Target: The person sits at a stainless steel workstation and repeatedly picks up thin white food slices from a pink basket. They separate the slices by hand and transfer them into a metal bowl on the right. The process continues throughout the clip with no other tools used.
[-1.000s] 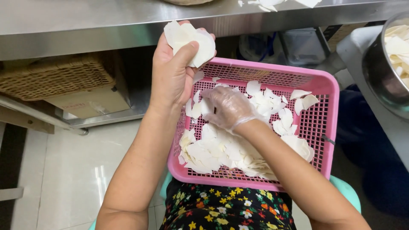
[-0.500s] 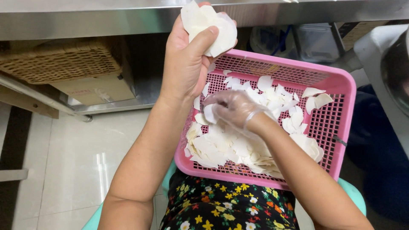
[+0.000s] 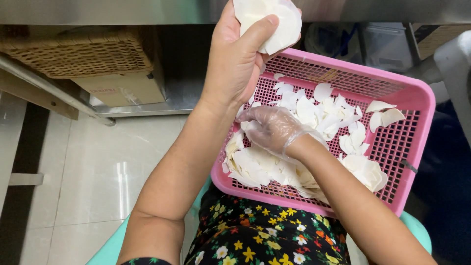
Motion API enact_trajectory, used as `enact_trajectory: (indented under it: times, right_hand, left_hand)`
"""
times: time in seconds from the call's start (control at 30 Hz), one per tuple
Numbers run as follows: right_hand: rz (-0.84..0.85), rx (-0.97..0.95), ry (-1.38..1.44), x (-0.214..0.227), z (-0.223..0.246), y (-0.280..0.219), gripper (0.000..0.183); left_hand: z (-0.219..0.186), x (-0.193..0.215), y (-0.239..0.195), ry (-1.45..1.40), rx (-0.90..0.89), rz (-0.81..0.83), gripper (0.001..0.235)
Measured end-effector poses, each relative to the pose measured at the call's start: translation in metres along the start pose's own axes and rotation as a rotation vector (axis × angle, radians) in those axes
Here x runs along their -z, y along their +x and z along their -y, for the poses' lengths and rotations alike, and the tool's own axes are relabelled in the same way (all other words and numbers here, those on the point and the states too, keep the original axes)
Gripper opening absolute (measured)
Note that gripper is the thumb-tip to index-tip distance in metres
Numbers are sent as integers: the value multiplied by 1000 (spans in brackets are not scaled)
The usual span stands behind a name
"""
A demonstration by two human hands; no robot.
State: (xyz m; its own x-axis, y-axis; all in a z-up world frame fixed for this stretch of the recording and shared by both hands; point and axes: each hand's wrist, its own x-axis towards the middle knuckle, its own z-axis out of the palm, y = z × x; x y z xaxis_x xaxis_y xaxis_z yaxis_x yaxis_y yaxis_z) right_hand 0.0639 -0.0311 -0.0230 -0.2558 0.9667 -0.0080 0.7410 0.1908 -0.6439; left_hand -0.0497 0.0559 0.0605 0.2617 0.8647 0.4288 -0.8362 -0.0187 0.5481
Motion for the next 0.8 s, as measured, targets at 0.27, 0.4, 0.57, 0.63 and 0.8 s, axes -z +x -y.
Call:
enact_trajectory:
  times: [0.27,0.4,0.57,0.63,0.8]
  right_hand:
    - [259,-88,39,-22,1,7,36]
    - [214,42,-8,-34,-19,10,33]
    - [273,9,-102,-31,-12,8,37]
    - [263,71,-100,-33,-15,9,35]
    - [283,107,-124,-36,-19,7,17]
  left_hand:
    - [6,2,0,6,8,-17,35]
    - [10,0,-1,-38,-5,2,33]
    - [12,1,-2,-12,9,-14,36]
    - [12,0,-2,-7,14,-15,37]
    - [13,-1,-2,7,36,-29,37]
